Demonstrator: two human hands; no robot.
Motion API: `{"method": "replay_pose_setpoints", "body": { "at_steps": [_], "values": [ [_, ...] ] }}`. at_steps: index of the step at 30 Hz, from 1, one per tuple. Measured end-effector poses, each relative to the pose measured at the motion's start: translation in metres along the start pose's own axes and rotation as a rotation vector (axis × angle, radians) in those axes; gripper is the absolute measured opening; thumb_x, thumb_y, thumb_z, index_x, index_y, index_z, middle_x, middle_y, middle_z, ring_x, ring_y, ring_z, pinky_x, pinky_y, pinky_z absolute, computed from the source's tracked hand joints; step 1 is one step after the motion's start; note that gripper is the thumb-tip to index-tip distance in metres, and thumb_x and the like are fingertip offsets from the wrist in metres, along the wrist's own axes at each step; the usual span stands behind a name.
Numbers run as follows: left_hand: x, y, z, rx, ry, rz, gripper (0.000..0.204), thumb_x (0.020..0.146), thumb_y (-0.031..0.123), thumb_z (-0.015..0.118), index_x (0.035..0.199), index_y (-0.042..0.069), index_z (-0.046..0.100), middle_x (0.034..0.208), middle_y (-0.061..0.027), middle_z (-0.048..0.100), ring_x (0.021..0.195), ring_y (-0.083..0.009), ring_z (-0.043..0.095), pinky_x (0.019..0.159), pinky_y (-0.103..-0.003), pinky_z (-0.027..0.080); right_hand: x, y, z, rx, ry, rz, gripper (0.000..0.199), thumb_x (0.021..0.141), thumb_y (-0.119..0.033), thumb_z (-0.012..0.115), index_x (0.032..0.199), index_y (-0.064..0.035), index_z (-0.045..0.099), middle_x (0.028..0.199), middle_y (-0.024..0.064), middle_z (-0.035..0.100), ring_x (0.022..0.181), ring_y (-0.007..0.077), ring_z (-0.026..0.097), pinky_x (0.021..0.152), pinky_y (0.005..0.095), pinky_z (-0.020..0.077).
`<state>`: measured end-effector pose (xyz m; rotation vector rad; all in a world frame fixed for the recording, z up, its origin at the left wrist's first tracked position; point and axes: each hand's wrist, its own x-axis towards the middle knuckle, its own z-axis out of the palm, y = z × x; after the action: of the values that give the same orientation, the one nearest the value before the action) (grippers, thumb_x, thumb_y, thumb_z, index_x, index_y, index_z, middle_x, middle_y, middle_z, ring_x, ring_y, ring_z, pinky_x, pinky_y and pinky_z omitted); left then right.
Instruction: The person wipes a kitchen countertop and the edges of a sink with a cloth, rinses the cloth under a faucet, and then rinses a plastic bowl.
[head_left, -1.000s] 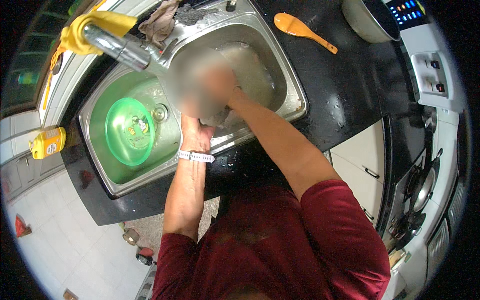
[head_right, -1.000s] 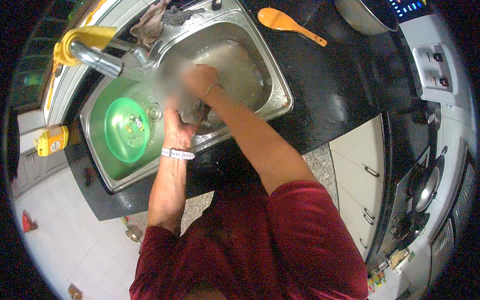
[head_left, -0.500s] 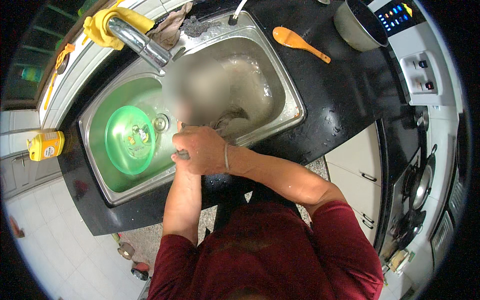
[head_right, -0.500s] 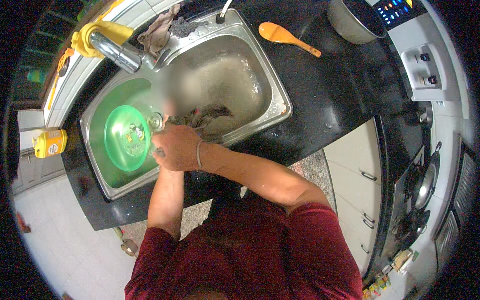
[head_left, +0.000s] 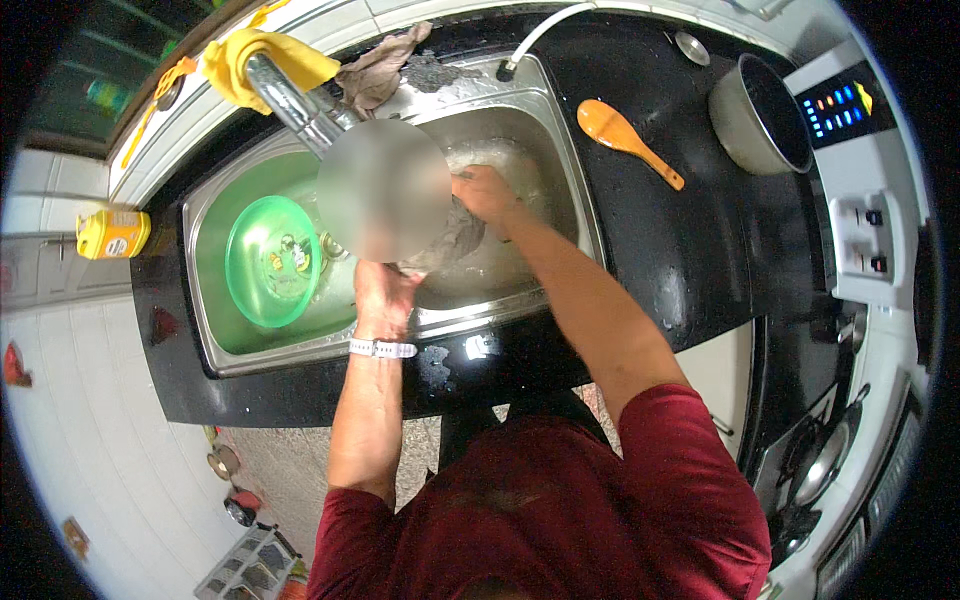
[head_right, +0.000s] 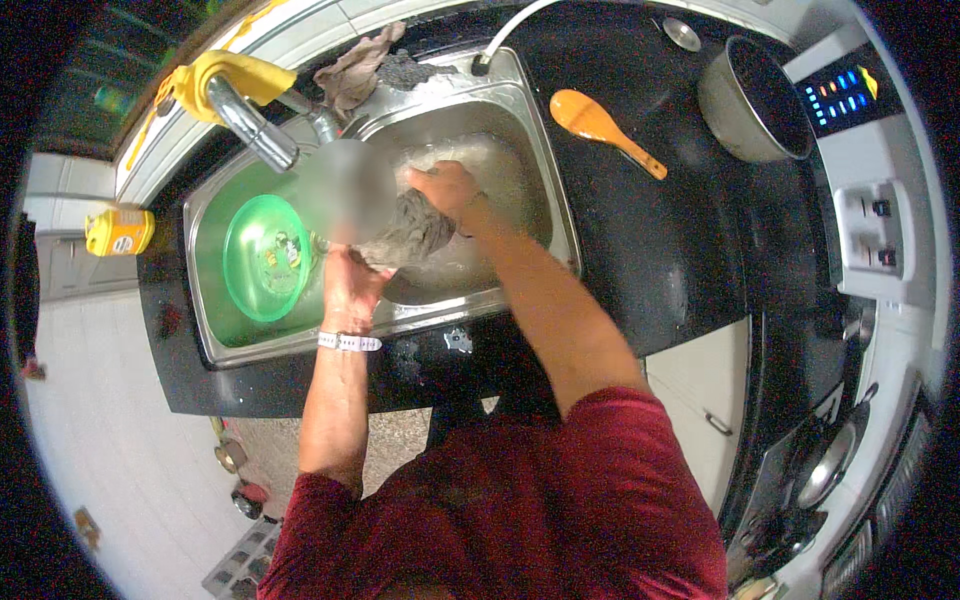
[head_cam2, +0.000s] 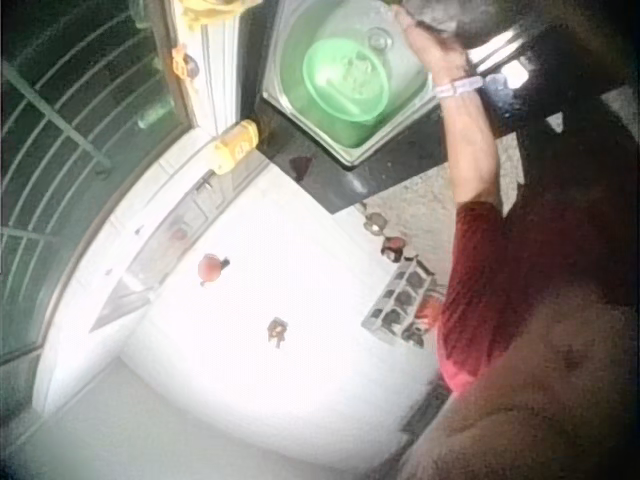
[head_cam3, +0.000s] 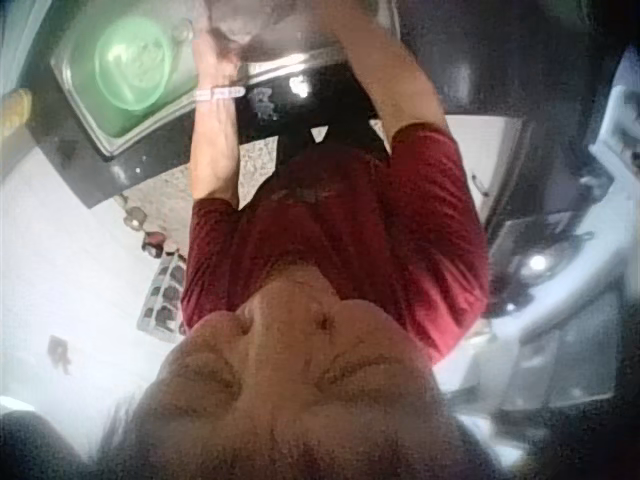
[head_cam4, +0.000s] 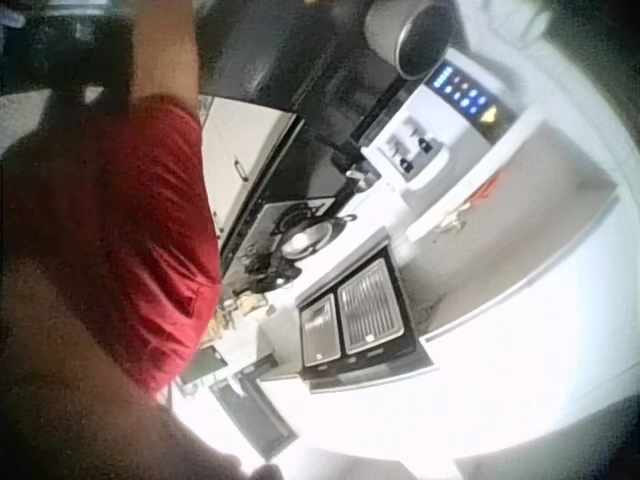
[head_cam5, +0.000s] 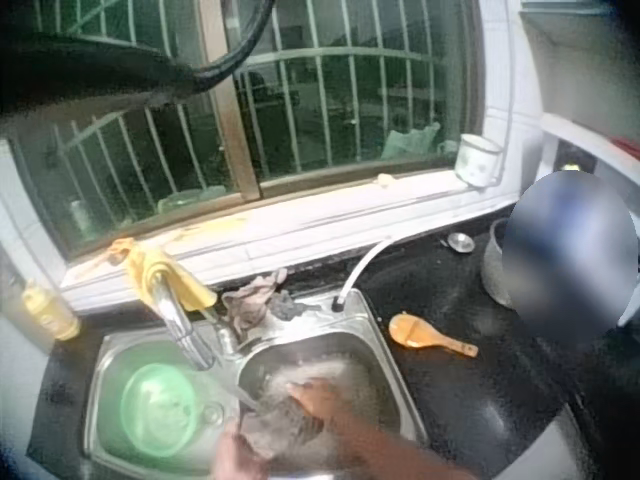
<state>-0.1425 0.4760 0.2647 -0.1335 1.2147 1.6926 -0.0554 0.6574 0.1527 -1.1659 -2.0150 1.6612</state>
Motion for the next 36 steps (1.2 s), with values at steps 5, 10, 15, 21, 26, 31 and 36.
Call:
{"method": "replay_pose_setpoints", "body": {
  "at_steps": [5, 10, 15, 21, 26, 31, 36],
  "values": [
    [-0.024, 0.021, -0.021, 0.177, 0.261, 0.242, 0.015, 0.087, 0.025, 0.069, 0.092, 0.018, 0.056, 0.093, 0.0024, 0.06, 0.084, -0.0126, 0.055, 0.069, -0.037, 0.046, -0.043, -0.065, -0.062, -0.088, -0.295, -0.094, 0.051, 0.073, -0.044, 0.075, 0.094, 0.0007, 0.062, 0.088, 0.0147, 0.065, 0.084, 0.0212, 0.06, 0.076, 0.036, 0.0469],
    [-0.04, 0.042, -0.032, 0.215, 0.266, 0.391, 0.011, 0.088, 0.02, 0.067, 0.094, 0.017, 0.058, 0.093, 0.0038, 0.061, 0.09, -0.0119, 0.055, 0.079, -0.038, 0.047, -0.063, -0.107, -0.069, -0.112, -0.263, -0.302, 0.036, 0.08, -0.032, 0.074, 0.09, -0.0017, 0.058, 0.081, 0.0054, 0.059, 0.076, 0.0122, 0.054, 0.067, 0.0296, 0.0441],
    [-0.063, 0.044, -0.021, 0.445, 0.209, 0.255, 0.052, 0.092, 0.028, 0.062, 0.136, 0.013, 0.039, 0.123, -0.0075, 0.053, 0.115, -0.0213, 0.05, 0.094, -0.047, 0.043, -0.071, -0.148, -0.036, 0.135, -0.165, -0.401, 0.027, 0.082, -0.017, 0.074, 0.085, -0.0022, 0.051, 0.074, 0.0005, 0.055, 0.073, 0.0078, 0.051, 0.064, 0.0253, 0.0438],
    [-0.06, 0.01, -0.022, -0.04, -0.011, -0.252, 0.071, 0.091, 0.055, 0.052, 0.133, -0.001, 0.037, 0.123, -0.0208, 0.054, 0.106, -0.0355, 0.06, 0.086, -0.045, 0.055, -0.094, -0.165, -0.025, 0.172, -0.201, -0.671, 0.021, 0.082, -0.009, 0.071, 0.086, -0.0026, 0.051, 0.086, 0.0039, 0.061, 0.083, 0.0095, 0.055, 0.07, 0.0265, 0.0456],
    [-0.052, -0.003, 0.001, -0.375, -0.251, -0.123, 0.074, 0.088, 0.065, 0.047, 0.126, 0.002, 0.046, 0.114, -0.0254, 0.058, 0.099, -0.0376, 0.06, 0.087, -0.052, 0.052, -0.162, -0.171, -0.019, 0.189, -0.722, -0.622, 0.019, 0.084, -0.009, 0.064, 0.092, -0.0042, 0.048, 0.087, 0.0063, 0.049, 0.085, 0.0147, 0.05, 0.075, 0.031, 0.0418],
    [-0.011, -0.025, -0.017, -0.54, -0.132, -0.278, 0.034, 0.09, 0.03, 0.061, 0.111, 0.004, 0.057, 0.095, -0.0154, 0.065, 0.077, -0.0282, 0.065, 0.07, -0.041, 0.056, -0.182, -0.172, -0.042, 0.058, -0.643, -0.731, 0.022, 0.081, -0.016, 0.066, 0.09, -0.004, 0.05, 0.082, 0.0095, 0.054, 0.078, 0.0256, 0.056, 0.072, 0.0364, 0.0447],
    [-0.036, -0.027, 0.018, -0.202, -0.263, -0.287, 0.061, 0.086, 0.067, 0.048, 0.123, 0.019, 0.056, 0.114, -0.0042, 0.062, 0.097, -0.0246, 0.061, 0.075, -0.05, 0.051, -0.093, -0.147, -0.066, 0.01, -0.154, -0.483, 0.025, 0.084, -0.024, 0.07, 0.096, -0.0084, 0.055, 0.097, 0.0032, 0.06, 0.086, 0.0133, 0.058, 0.079, 0.0305, 0.0468]
  ]
}}
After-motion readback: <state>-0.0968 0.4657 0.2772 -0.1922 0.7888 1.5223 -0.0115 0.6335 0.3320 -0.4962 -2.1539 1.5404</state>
